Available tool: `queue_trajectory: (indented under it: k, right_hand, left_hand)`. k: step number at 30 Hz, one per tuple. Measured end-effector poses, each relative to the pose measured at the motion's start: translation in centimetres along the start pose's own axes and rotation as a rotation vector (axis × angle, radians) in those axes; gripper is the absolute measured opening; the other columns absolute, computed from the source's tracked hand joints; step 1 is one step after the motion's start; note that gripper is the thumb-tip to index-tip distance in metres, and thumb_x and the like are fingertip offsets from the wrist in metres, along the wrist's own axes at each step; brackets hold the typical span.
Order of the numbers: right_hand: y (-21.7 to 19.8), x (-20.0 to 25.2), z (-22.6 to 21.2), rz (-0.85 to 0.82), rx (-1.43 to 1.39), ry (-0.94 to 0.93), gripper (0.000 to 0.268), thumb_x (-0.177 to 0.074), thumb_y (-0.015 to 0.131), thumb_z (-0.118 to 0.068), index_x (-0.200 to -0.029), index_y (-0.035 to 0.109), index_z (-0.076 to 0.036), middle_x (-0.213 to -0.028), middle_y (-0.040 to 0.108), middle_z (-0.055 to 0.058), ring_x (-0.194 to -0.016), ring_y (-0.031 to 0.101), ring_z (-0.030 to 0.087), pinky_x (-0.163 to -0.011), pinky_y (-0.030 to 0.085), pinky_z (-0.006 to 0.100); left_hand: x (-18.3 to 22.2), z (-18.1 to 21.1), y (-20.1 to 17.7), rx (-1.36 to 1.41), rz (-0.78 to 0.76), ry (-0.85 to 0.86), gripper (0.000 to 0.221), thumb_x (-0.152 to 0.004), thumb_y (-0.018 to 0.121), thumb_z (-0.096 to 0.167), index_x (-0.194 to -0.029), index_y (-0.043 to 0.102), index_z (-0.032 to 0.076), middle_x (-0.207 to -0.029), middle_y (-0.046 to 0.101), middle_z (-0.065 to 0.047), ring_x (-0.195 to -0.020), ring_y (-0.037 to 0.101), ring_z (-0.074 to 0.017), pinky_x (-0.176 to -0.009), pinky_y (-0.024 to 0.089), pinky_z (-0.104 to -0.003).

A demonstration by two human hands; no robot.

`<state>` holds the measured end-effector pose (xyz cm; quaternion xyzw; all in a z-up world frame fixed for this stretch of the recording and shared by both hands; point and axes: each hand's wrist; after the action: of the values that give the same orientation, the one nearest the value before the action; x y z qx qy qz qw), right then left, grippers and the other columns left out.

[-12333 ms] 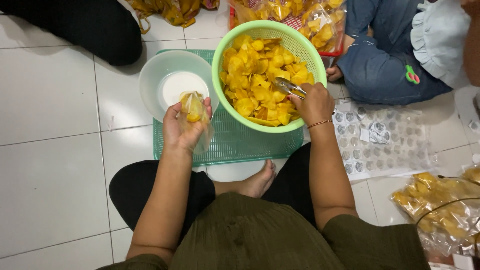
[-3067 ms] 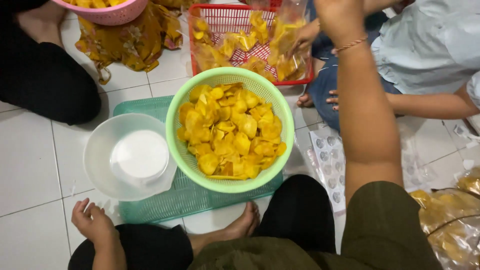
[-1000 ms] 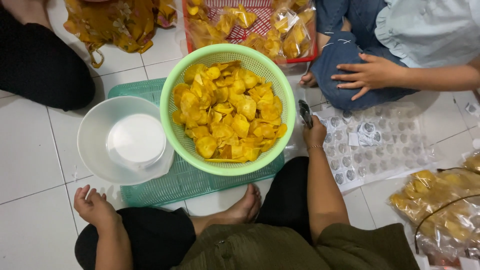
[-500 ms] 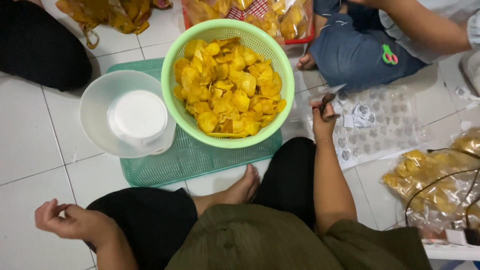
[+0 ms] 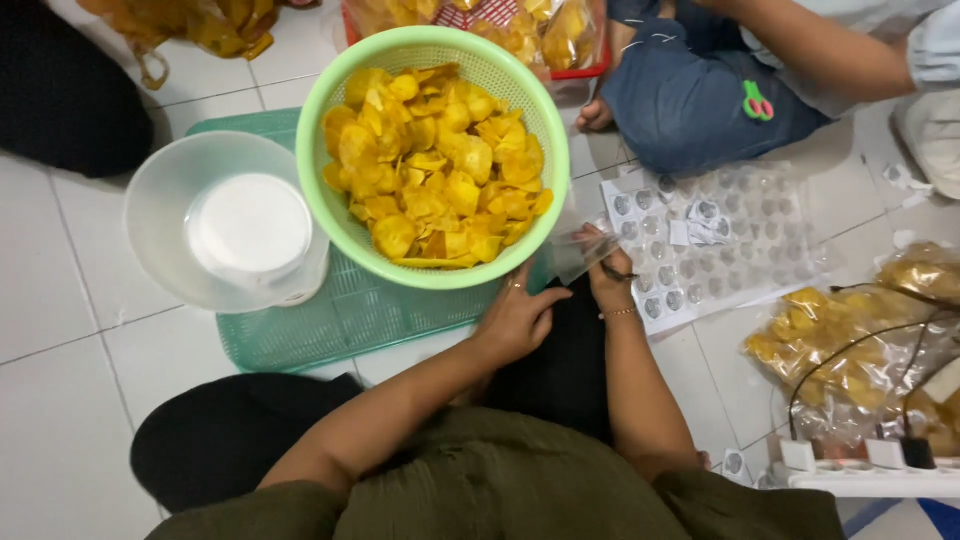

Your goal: A person sitting on the floor uses tongs to manually pack fried chips from a basket into small plastic bags.

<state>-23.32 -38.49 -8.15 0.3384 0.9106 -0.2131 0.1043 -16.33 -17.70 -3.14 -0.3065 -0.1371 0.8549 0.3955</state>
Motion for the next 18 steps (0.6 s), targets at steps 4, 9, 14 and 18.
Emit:
queue_trajectory:
  k: [4, 9, 14, 18]
  right_hand:
    - [-0.5, -0.1, -0.5, -0.102, 0.115, -0.002, 0.019, -0.087, 0.056, -0.004, -0.104, 0.064, 0.000, -0.108, 0.064, 0.015, -0.112, 0.055, 0.028, -0.096, 0.042, 0.040]
    - [-2.5, -1.2, 2.1, -0.158, 0.063, 0.174, 0.031, -0.082, 0.055, 0.002, -0.113, 0.056, 0.007, -0.113, 0.058, 0.025, -0.110, 0.052, 0.029, -0.093, 0.043, 0.044]
    - [-4.2, -8.0, 4.4, 0.235, -0.056, 0.447, 0.017, -0.095, 0.036, -0.015, -0.080, 0.044, -0.016, -0.079, 0.067, 0.012, -0.054, 0.060, 0.013, -0.057, 0.051, 0.022]
    - [-0.6, -11.7, 9.5, 0.012, 0.060, 0.565, 0.023, -0.076, 0.041, 0.006, -0.086, 0.054, -0.010, -0.071, 0.065, 0.013, -0.038, 0.055, 0.013, -0.041, 0.050, 0.023]
  left_hand:
    - [-2.0, -1.0, 1.9, -0.011, -0.043, 0.078, 0.047, -0.078, 0.055, 0.005, -0.125, 0.050, 0.006, -0.142, 0.027, -0.027, -0.124, 0.034, -0.0474, -0.101, 0.035, -0.050]
    - [-1.8, -3.3, 3.6, -0.095, -0.047, 0.098, 0.058, -0.080, 0.054, 0.009, -0.135, 0.038, -0.002, -0.135, 0.042, -0.021, -0.120, 0.042, -0.0385, -0.101, 0.037, -0.044]
    - [-2.1, -3.0, 2.5, -0.096, -0.130, 0.099, 0.058, -0.080, 0.055, 0.010, -0.134, 0.039, 0.001, -0.141, 0.037, -0.013, -0.125, 0.039, -0.0355, -0.100, 0.039, -0.042]
    - [-2.2, -3.3, 2.3, -0.068, -0.148, 0.097, 0.056, -0.080, 0.056, 0.009, -0.133, 0.040, 0.000, -0.140, 0.038, -0.015, -0.123, 0.041, -0.0369, -0.100, 0.040, -0.043]
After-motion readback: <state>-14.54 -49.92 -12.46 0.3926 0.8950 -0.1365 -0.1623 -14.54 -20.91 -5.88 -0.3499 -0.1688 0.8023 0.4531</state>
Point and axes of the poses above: each hand's wrist, its own x-axis away from the middle knuckle, its own y-axis out of the palm, z = x × y
